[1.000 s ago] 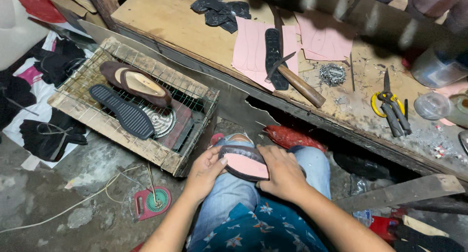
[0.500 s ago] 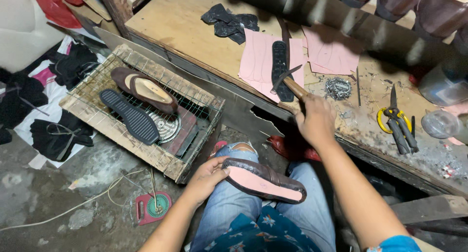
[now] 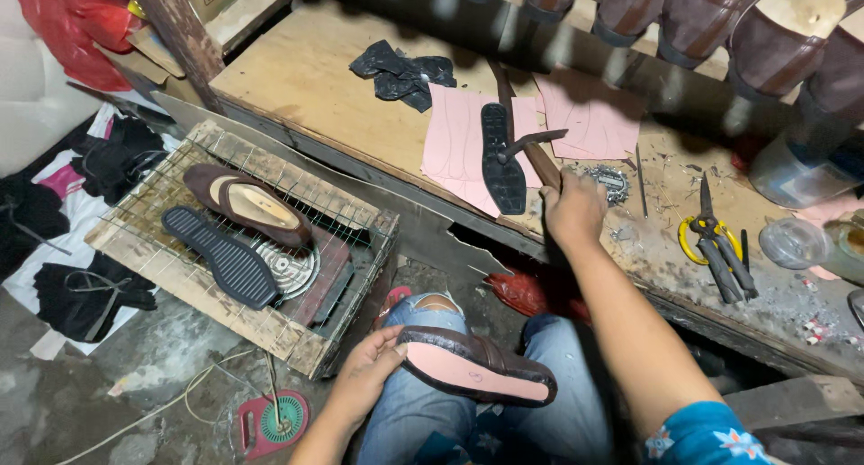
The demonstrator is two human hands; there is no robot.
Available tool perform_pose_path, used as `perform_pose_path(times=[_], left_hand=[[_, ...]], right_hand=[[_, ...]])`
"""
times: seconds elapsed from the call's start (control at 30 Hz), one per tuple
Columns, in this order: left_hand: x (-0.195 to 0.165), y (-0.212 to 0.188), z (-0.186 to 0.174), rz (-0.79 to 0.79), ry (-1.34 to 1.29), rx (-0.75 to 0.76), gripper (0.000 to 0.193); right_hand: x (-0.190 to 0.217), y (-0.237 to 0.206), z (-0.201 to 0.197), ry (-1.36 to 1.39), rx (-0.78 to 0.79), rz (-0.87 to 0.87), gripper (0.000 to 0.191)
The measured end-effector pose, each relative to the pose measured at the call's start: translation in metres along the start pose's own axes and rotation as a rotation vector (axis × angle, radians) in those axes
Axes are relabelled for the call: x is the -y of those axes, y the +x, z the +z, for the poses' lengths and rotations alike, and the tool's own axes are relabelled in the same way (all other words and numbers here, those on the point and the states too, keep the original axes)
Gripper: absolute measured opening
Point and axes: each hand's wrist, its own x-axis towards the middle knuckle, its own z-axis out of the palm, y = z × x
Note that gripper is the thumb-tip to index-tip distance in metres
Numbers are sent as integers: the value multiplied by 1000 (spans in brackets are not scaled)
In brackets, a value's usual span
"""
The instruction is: The person removes a shoe last from a brown shoe, places it on a shelf, and then fits a new black sole onto the shoe. They press the sole into place by hand and use a hammer to tap around the edges to secure it.
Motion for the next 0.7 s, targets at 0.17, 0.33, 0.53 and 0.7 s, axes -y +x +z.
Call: perform_pose_path(times=[0.17,0.33,0.53,0.7], left_hand=[[2,3,2,-41,6,-61,41],[-1,9,-2,-61,-27,-85,42],[-4,12,-12,-166,-34,-139,44],[-4,16,-13,-77,-28,-234,43]], right_hand=[[11,32,14,-81,57,201,40],[17,40,24,-113,59,215,40],[31,19,21,9,171,-82,60],[36,9,17,55,381,-141,59]])
